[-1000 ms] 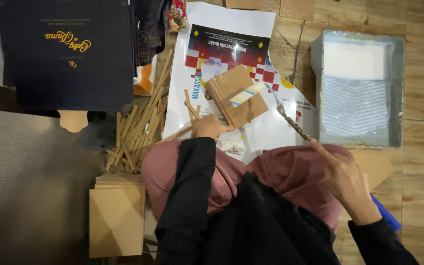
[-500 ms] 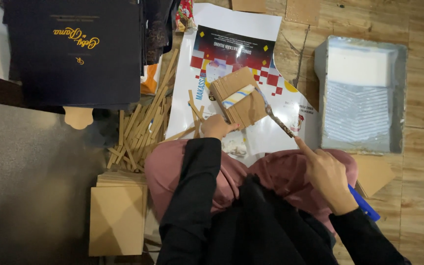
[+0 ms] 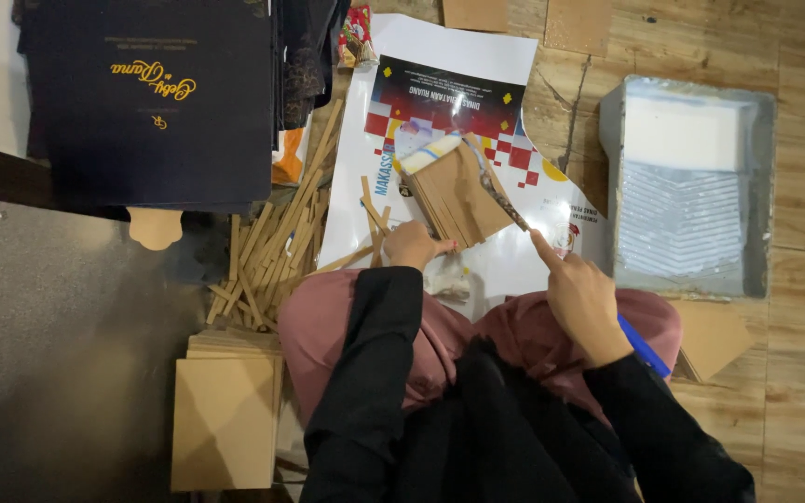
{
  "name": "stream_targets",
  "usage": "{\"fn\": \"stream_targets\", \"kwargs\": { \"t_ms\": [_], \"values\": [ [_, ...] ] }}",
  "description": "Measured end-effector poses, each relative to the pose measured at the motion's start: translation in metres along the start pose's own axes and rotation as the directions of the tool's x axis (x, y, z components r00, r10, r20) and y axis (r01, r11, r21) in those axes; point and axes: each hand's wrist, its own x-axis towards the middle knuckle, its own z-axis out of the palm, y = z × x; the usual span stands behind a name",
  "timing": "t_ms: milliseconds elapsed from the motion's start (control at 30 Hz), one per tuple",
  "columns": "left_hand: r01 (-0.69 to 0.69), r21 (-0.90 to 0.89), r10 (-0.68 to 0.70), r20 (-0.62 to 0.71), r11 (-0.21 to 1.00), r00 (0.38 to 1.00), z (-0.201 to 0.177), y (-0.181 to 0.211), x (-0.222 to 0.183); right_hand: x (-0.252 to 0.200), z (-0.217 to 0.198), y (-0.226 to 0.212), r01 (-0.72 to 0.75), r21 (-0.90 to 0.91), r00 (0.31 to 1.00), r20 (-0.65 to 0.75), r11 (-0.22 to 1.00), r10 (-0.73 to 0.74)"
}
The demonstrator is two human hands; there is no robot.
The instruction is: Applying glue to small cardboard pieces using a roller and stacking them together on the floor.
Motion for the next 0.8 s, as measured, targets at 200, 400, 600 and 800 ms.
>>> {"fn": "stream_targets", "kwargs": {
  "t_ms": [200,400,600,800],
  "values": [
    [-0.007,-0.053,0.006,-0.015,0.999,1.000,-0.001,-0.002,-0.003,0.018,0.009,-0.008,-0.040,0.139,0.999,0.039,0.990,0.035],
    [-0.002,-0.036,0.000,-0.044,0.999,0.999,0.005,-0.005,0.008,0.004,-0.029,-0.012,-0.100,0.302,0.994,0.076,0.948,0.081],
    [0.003,-0.019,-0.004,-0.075,1.000,0.997,0.007,-0.003,0.000,-0.033,-0.042,0.007,-0.149,0.204,0.971,0.215,0.968,0.104],
    [0.066,0.033,-0.065,-0.024,0.997,0.998,-0.019,0.005,-0.034,-0.067,0.003,0.028,-0.118,0.070,0.978,0.178,0.991,0.104]
  ]
}}
